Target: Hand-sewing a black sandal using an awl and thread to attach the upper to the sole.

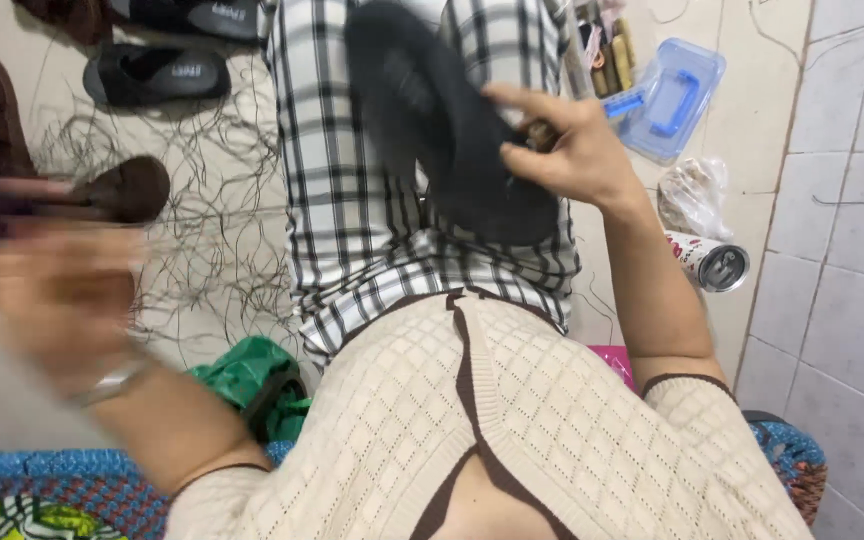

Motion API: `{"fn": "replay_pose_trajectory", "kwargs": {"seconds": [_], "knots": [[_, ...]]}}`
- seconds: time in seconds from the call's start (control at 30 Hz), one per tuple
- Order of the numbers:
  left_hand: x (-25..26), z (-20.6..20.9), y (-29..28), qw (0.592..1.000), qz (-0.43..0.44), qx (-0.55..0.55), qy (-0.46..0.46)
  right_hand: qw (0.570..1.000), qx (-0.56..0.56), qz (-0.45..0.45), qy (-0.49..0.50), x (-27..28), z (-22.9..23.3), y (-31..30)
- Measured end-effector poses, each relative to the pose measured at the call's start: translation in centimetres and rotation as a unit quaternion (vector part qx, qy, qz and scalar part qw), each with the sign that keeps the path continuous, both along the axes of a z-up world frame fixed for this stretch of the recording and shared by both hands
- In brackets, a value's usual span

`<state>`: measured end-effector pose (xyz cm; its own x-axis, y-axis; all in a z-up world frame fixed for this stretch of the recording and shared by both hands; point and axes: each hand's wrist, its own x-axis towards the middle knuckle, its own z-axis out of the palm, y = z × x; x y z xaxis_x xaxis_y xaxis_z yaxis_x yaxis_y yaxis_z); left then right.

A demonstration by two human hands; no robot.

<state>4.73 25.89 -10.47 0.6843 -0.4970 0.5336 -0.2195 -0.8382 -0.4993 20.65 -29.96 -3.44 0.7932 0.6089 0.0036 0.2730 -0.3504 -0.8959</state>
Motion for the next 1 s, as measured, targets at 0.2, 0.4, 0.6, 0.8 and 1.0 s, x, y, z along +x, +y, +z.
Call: {"fn": "replay_pose_trajectory", "kwargs": {"seconds": [0.2,0.4,0.6,0.8,1.0], "knots": [[-3.5,4.8,6.7,0.754,0.007,-0.613,0.237,0.960,-0.063,-0.216,-0.166,-3.5,-4.1,3.9],[-0.1,3.8,8.4,0.827,0.186,-0.476,0.234,0.961,-0.092,-0.209,-0.155,-4.6,-4.0,4.3],[9.1,6.3,-14.0,0.857,-0.020,-0.459,0.233,0.992,-0.070,-0.088,0.051,-4.6,0.2,-0.5],[9.1,8.8,-28.3,0.626,-0.155,-0.535,0.546,0.974,-0.218,0.040,0.044,-6.8,4.5,-2.2],[9.8,8.9,-30.9,0.725,-0.160,-0.433,0.511,0.919,-0.370,0.058,-0.123,-8.4,3.4,-1.6]]}}
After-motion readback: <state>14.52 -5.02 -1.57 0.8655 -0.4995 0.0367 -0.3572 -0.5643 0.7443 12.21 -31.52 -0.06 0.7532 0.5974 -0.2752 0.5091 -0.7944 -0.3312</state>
